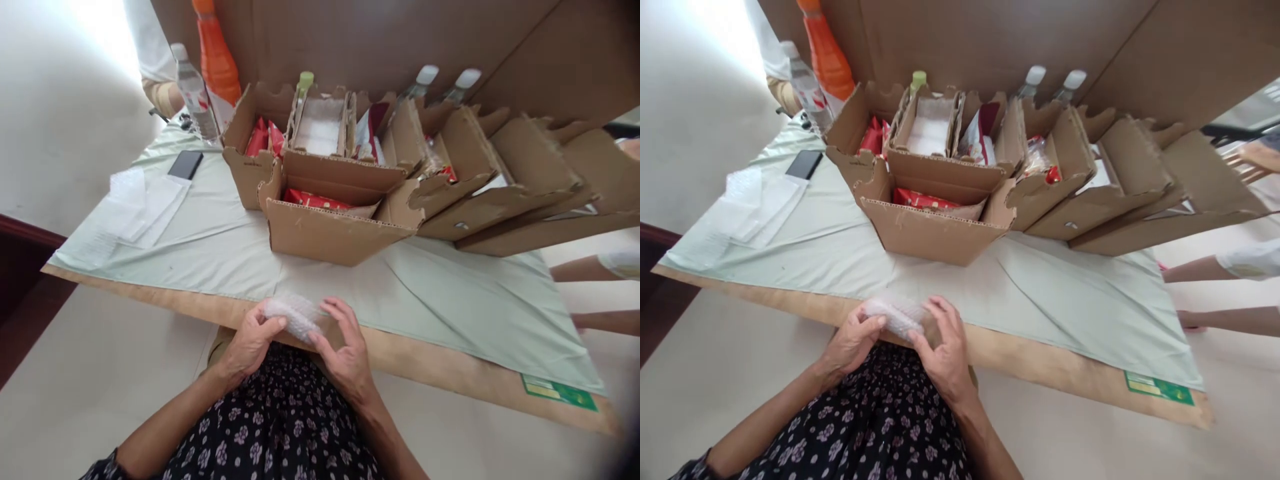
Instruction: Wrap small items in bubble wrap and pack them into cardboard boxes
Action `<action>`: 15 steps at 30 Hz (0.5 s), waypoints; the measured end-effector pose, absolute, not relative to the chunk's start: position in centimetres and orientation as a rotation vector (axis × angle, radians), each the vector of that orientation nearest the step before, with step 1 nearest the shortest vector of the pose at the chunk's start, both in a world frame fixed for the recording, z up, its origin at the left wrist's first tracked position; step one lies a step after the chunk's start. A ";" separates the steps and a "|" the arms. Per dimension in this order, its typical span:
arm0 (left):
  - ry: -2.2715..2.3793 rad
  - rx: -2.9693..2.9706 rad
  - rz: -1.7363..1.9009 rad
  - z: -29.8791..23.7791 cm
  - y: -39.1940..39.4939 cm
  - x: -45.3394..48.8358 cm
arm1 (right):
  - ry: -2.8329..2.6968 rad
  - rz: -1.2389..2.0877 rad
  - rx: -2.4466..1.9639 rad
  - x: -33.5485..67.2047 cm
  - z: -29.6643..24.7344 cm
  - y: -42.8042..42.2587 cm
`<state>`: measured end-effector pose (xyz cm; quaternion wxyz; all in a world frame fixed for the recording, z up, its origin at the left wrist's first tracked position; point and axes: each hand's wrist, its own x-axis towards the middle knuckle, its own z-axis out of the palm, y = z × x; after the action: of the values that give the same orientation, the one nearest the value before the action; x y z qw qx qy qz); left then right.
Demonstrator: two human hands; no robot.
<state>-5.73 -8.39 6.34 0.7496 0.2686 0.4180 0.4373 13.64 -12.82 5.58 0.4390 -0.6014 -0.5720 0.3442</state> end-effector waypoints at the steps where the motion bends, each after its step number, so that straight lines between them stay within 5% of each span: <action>1: 0.903 0.577 0.967 6.3 -8.4 -5.4 | -1.341 0.920 -1.479 13.9 5.4 -13.0; 6: 0.887 0.720 0.926 6.4 -8.5 -4.8 | -1.117 1.310 -1.323 14.4 6.1 -12.7; 15: 1.083 2.311 1.403 14.0 1.6 -7.3 | -1.232 0.437 -1.455 23.0 17.0 -7.4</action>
<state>-7.30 1.62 13.96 0.1143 0.7882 0.3696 0.4786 22.96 -7.42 16.96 0.5586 -0.6169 -0.5226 0.1853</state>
